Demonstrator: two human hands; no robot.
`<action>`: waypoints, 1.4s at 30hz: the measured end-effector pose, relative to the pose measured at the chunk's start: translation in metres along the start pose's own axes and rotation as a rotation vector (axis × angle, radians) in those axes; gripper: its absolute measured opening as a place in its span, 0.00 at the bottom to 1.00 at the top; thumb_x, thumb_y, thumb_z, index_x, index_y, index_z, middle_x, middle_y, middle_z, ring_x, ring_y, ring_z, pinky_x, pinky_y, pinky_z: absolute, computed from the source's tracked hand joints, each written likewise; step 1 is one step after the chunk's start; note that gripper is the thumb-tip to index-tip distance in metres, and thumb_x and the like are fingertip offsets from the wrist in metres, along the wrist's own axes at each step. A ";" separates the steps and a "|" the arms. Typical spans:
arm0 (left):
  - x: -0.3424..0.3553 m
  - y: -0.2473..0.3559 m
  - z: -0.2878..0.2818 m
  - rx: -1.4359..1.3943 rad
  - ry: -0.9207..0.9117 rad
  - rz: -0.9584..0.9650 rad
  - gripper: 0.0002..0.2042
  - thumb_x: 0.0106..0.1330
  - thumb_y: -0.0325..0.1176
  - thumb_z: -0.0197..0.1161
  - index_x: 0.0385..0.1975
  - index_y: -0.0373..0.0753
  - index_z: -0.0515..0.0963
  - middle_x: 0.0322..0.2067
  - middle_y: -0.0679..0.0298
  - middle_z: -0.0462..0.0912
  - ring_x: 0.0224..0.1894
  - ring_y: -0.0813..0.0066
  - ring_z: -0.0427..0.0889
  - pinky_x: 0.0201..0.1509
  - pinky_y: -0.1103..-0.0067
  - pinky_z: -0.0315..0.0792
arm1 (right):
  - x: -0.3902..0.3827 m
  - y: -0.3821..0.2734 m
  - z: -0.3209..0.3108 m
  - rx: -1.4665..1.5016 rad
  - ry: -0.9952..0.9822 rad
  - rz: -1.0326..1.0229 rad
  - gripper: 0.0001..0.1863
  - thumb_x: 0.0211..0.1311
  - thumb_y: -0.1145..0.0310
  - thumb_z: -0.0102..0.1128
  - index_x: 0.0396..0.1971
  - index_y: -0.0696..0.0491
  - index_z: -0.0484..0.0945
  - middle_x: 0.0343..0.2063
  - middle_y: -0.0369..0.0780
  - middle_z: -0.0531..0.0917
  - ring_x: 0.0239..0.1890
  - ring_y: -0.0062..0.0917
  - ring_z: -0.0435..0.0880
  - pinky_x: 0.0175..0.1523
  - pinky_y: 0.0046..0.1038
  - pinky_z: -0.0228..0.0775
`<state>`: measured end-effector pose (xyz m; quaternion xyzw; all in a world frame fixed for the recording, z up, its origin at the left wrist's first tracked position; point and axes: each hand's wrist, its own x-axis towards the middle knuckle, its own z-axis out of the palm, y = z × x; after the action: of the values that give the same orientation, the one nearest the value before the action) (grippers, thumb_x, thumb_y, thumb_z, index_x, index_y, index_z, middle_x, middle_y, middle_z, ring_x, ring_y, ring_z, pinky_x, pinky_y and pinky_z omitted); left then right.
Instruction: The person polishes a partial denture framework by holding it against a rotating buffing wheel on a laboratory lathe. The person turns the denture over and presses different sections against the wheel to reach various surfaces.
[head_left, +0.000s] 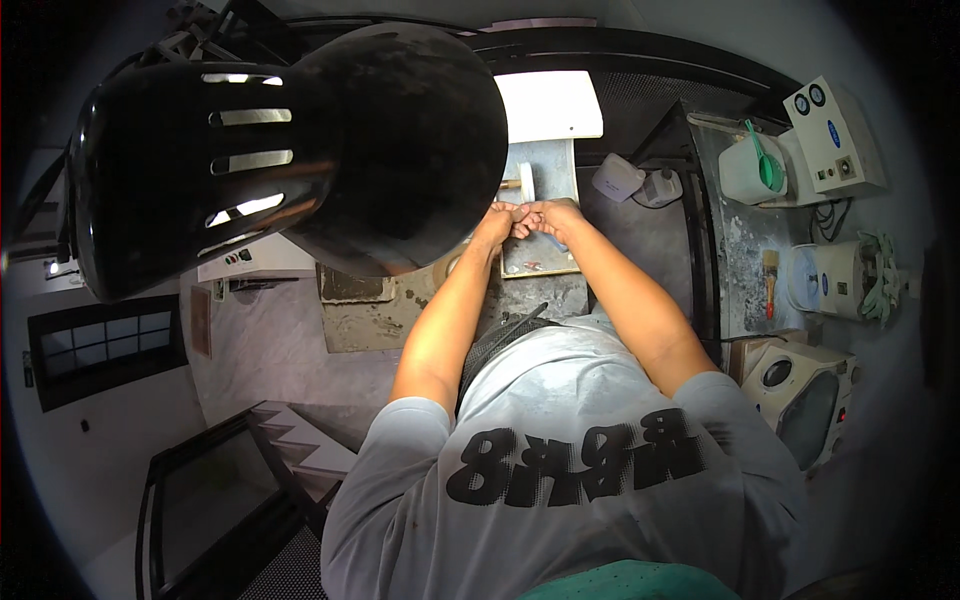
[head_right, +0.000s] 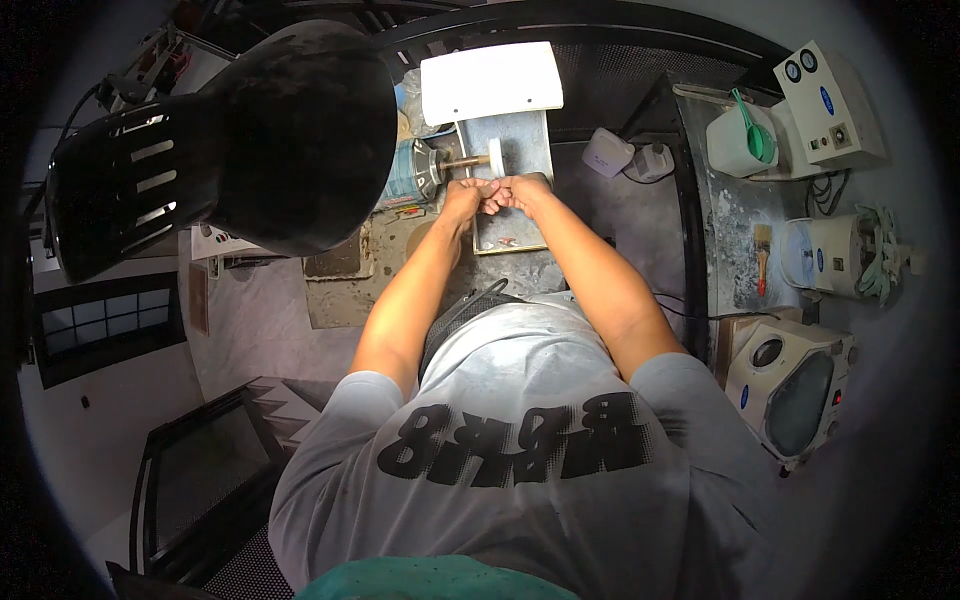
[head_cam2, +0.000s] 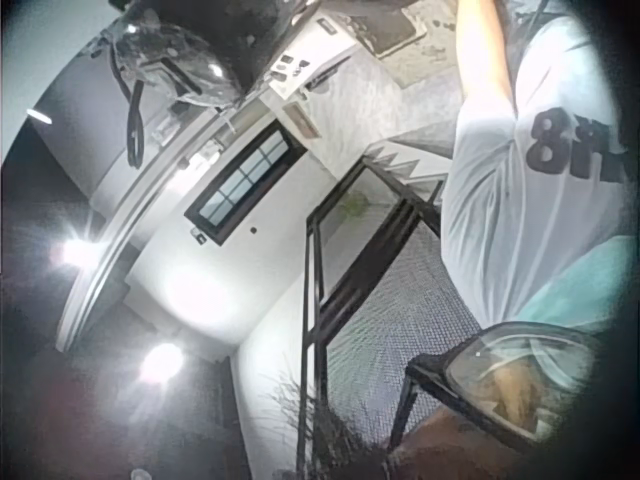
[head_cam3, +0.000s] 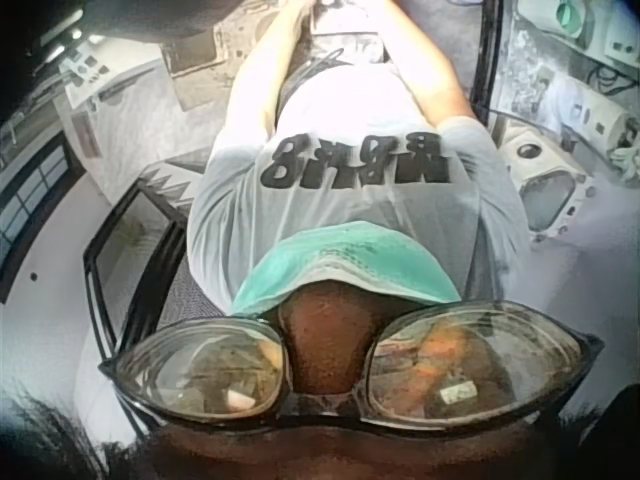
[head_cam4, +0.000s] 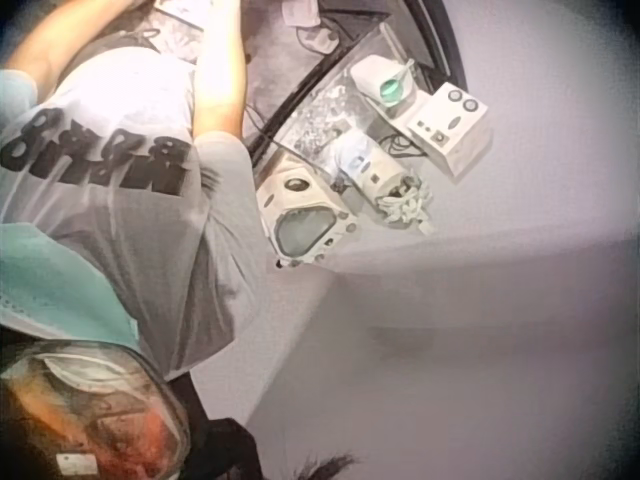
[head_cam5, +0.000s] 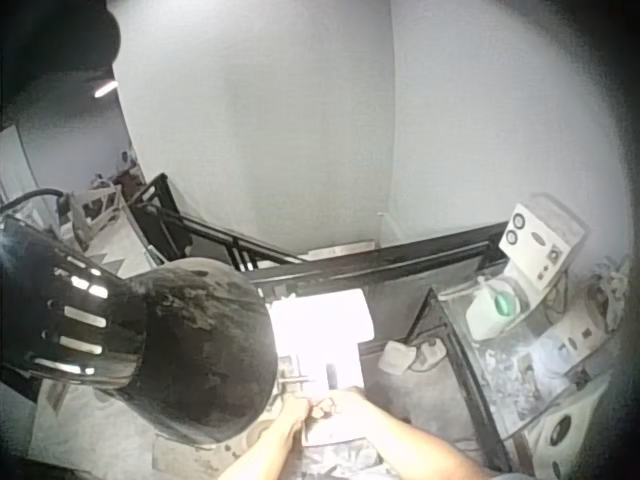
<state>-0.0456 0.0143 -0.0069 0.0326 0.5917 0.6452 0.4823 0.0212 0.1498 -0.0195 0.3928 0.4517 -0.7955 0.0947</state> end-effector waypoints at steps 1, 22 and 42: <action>-0.003 0.000 0.000 -0.001 0.000 -0.001 0.08 0.62 0.29 0.61 0.27 0.29 0.77 0.22 0.57 0.82 0.17 0.76 0.78 0.20 0.84 0.72 | -0.002 -0.001 0.002 0.000 0.000 0.001 0.05 0.56 0.74 0.59 0.26 0.60 0.78 0.21 0.35 0.79 0.20 0.17 0.78 0.26 0.16 0.74; 0.001 -0.023 0.004 -0.025 0.181 0.222 0.08 0.59 0.23 0.63 0.31 0.30 0.70 0.22 0.56 0.80 0.19 0.73 0.80 0.21 0.81 0.75 | -0.002 -0.001 0.001 -0.045 0.022 -0.094 0.05 0.52 0.78 0.62 0.28 0.64 0.78 0.20 0.39 0.79 0.18 0.21 0.78 0.27 0.19 0.75; -0.007 -0.014 0.005 -0.059 0.123 0.149 0.05 0.61 0.23 0.60 0.31 0.28 0.72 0.26 0.54 0.82 0.24 0.71 0.81 0.27 0.79 0.78 | -0.012 -0.007 0.008 -0.085 0.048 -0.088 0.05 0.51 0.77 0.62 0.26 0.63 0.79 0.20 0.39 0.79 0.18 0.19 0.77 0.25 0.20 0.74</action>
<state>-0.0307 0.0113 -0.0131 0.0227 0.5970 0.6971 0.3964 0.0214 0.1448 -0.0040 0.3869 0.5042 -0.7693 0.0654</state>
